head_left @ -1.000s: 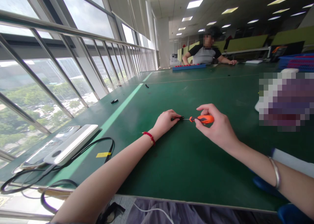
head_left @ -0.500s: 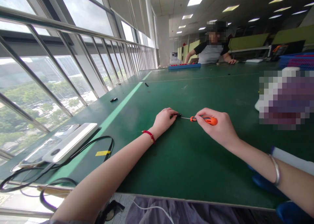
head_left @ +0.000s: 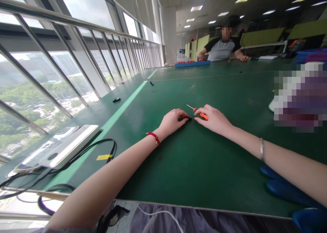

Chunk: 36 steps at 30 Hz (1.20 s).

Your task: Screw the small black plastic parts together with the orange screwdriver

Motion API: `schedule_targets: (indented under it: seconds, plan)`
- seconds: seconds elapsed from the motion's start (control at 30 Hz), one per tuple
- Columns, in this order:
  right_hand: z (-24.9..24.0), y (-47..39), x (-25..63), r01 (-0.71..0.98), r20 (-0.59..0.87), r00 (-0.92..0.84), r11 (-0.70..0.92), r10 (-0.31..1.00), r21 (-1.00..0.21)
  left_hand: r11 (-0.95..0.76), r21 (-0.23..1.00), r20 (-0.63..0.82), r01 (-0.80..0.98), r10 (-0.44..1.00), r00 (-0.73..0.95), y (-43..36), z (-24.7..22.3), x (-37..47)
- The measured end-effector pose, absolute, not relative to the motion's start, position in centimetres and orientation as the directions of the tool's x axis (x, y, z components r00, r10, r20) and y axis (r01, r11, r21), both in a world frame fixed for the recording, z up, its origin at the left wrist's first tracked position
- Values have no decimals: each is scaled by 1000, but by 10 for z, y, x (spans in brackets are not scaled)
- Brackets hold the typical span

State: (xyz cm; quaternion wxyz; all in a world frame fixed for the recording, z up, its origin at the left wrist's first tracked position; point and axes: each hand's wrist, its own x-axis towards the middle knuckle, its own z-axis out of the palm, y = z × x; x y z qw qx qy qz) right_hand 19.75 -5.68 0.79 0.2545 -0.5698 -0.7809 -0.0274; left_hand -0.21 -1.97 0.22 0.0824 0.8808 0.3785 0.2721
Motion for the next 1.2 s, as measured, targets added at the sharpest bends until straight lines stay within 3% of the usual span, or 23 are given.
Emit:
schedule_targets:
  seconds: [0.3, 0.57, 1.0, 1.2]
  plan:
    - [9, -68, 196, 862, 446, -341, 465, 828, -204, -730, 455, 441, 510, 682, 583, -31, 3, 0]
    - [7, -67, 192, 870, 424, -327, 445, 844, -214, -711, 505, 436, 489, 699, 566, -35, 3, 1]
    - [10, -65, 196, 901, 301, -248, 333, 921, -278, -540, 504, 407, 674, 837, 366, -32, 4, -2]
    - [10, -63, 199, 905, 293, -252, 332, 922, -267, -568, 491, 457, 660, 813, 361, -35, 10, -5]
